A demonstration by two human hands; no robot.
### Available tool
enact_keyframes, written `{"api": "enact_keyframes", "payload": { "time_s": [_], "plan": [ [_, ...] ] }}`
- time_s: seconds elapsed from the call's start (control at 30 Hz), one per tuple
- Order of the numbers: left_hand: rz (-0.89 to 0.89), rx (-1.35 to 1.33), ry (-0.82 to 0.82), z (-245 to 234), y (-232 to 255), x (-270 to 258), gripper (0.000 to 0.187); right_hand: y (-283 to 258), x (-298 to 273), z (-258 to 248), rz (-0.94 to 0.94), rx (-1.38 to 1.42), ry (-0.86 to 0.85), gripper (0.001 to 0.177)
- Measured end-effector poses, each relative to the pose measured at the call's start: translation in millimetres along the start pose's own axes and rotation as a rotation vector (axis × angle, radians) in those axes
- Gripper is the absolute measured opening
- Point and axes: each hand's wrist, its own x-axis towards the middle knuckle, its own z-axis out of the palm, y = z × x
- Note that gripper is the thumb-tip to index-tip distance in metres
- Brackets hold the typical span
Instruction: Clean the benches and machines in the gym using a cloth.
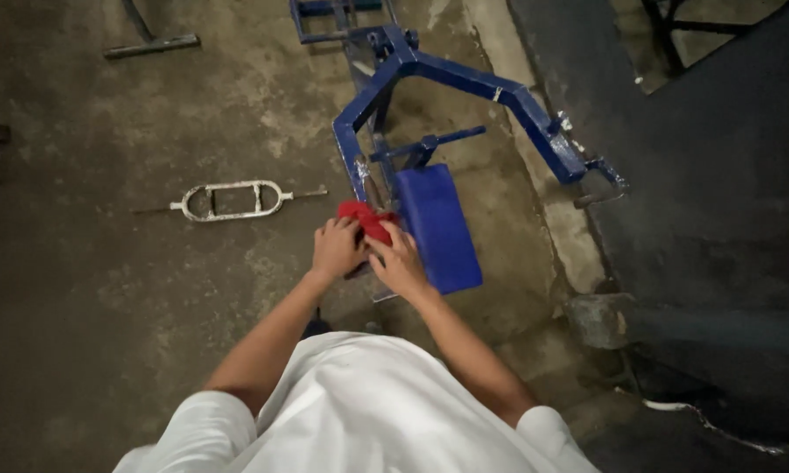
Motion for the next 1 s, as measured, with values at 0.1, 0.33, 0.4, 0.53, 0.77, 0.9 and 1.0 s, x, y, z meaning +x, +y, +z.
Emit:
{"api": "enact_keyframes", "payload": {
  "time_s": [0.1,0.33,0.4,0.53,0.77,0.9,1.0],
  "plan": [
    [0.166,0.047,0.155,48.3,-21.5,-1.0,0.058,31.7,-6.2,24.3,0.001,-0.239,-0.102,0.049],
    [0.159,0.009,-0.132,88.9,-55.3,59.1,0.051,49.7,32.6,23.4,0.257,-0.161,-0.419,0.077],
    [0.181,0.058,-0.089,109.2,-72.2,80.6,0.066,52.4,56.2,14.2,0.380,-0.176,-0.542,0.075],
    [0.013,-0.030,-0.091,99.9,-55.0,85.8,0.063,81.3,80.9,15.4,0.490,-0.067,-0.644,0.093],
    [0.131,-0.210,0.011,30.5,-27.3,40.0,0.042,66.9,38.9,5.3,0.248,-0.004,-0.459,0.080],
    [0.196,-0.162,-0.142,-28.2,-11.6,-1.0,0.039,20.0,11.9,-21.1,0.033,-0.045,-0.378,0.055],
    [0.333,-0.141,-0.047,-31.9,-18.4,-22.5,0.042,7.3,1.3,-29.5,0.069,0.015,-0.390,0.048]
  ]
}}
